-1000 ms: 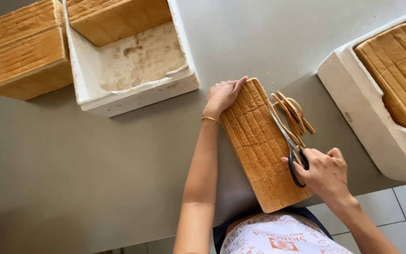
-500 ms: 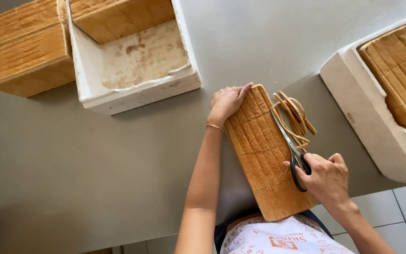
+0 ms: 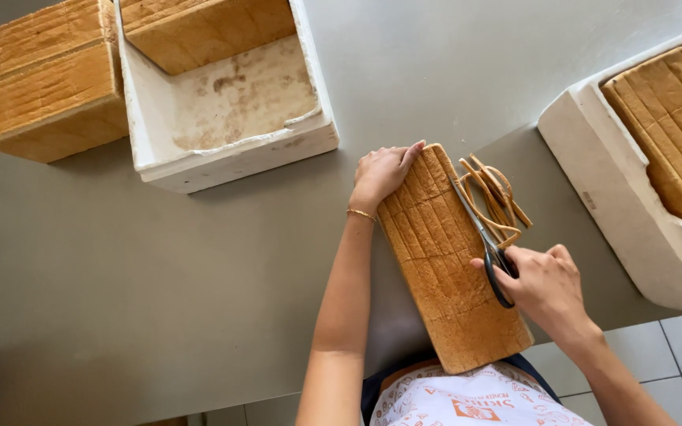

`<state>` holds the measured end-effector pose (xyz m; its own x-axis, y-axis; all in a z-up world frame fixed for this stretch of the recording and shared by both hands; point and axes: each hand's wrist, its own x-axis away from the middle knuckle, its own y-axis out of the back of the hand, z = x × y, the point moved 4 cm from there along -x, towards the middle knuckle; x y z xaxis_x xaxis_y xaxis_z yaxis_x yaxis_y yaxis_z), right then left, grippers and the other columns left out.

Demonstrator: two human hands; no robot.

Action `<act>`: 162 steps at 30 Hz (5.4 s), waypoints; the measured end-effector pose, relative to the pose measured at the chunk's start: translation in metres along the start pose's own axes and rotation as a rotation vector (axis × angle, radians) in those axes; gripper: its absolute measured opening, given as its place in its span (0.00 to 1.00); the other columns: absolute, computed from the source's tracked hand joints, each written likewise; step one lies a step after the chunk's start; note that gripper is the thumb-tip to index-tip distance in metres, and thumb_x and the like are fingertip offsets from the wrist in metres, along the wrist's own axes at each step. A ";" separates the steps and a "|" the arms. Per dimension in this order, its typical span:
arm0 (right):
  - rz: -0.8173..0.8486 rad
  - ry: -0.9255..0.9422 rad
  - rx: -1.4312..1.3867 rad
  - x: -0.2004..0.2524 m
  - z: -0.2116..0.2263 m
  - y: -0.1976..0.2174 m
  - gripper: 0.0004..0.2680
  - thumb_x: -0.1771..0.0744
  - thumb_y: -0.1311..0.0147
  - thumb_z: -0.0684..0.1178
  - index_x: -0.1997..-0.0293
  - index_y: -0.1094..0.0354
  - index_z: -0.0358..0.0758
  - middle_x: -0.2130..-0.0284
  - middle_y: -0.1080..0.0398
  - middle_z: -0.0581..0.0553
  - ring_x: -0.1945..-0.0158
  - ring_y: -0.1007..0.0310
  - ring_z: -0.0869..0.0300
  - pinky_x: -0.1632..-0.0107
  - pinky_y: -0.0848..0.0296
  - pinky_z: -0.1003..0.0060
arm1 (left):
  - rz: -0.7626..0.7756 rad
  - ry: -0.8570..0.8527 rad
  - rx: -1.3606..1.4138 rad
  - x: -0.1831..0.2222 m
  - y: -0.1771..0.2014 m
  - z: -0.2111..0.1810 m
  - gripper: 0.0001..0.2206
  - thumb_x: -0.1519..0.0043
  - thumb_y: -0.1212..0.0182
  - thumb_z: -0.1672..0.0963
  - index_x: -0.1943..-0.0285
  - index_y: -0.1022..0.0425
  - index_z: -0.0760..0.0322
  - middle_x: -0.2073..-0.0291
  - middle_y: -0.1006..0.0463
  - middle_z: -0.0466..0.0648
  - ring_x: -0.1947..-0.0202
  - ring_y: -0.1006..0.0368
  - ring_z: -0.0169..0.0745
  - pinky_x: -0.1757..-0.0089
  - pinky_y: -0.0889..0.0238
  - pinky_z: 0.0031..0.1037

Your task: Trim the crusts or edges off of loaves of bread using a pair of scissors.

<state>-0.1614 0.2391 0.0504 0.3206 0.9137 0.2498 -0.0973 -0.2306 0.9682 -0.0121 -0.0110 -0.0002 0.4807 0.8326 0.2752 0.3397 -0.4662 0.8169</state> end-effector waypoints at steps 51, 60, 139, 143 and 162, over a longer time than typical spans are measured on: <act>0.093 -0.012 -0.033 -0.066 0.026 0.021 0.18 0.33 0.56 0.70 0.58 0.28 0.49 0.61 0.19 0.48 0.53 0.22 0.54 0.41 0.40 0.60 | 0.095 -0.134 0.033 -0.017 -0.015 0.016 0.31 0.32 0.74 0.41 0.46 0.20 0.48 0.55 0.18 0.63 0.47 0.26 0.73 0.46 0.35 0.56; 0.107 -0.031 0.013 -0.076 0.030 0.028 0.19 0.35 0.56 0.73 0.59 0.29 0.50 0.63 0.20 0.48 0.51 0.23 0.53 0.43 0.37 0.60 | 0.094 -0.122 0.041 -0.010 -0.001 0.009 0.29 0.32 0.72 0.42 0.48 0.19 0.49 0.55 0.18 0.62 0.48 0.25 0.72 0.46 0.35 0.55; 0.411 0.118 -1.585 -0.008 -0.015 -0.124 0.13 0.38 0.36 0.51 0.60 0.31 0.32 0.52 0.16 0.33 0.62 0.13 0.51 0.58 0.19 0.60 | -0.504 0.232 1.108 0.229 -0.136 0.117 0.36 0.37 0.66 0.42 0.25 0.48 0.68 0.29 0.39 0.55 0.28 0.44 0.49 0.34 0.54 0.40; 0.336 -0.056 -1.392 0.024 -0.013 -0.090 0.01 0.37 0.45 0.35 0.66 0.31 0.32 0.76 0.15 0.40 0.76 0.19 0.57 0.70 0.22 0.63 | -0.418 0.238 0.973 0.210 -0.096 0.071 0.41 0.40 0.64 0.40 0.21 0.66 0.60 0.21 0.63 0.51 0.22 0.67 0.54 0.33 0.69 0.49; 0.487 0.275 -1.411 -0.004 -0.023 -0.238 0.13 0.32 0.31 0.49 0.71 0.36 0.44 0.78 0.38 0.55 0.71 0.38 0.66 0.63 0.40 0.71 | -0.653 -0.054 0.725 0.169 -0.132 0.092 0.35 0.36 0.52 0.56 0.21 0.65 0.64 0.22 0.59 0.58 0.22 0.64 0.54 0.32 0.65 0.43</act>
<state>-0.1611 0.2981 -0.1814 -0.1733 0.9140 0.3667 -0.9848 -0.1661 -0.0515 0.0990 0.1637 -0.1085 0.0513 0.9859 -0.1590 0.9585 -0.0039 0.2850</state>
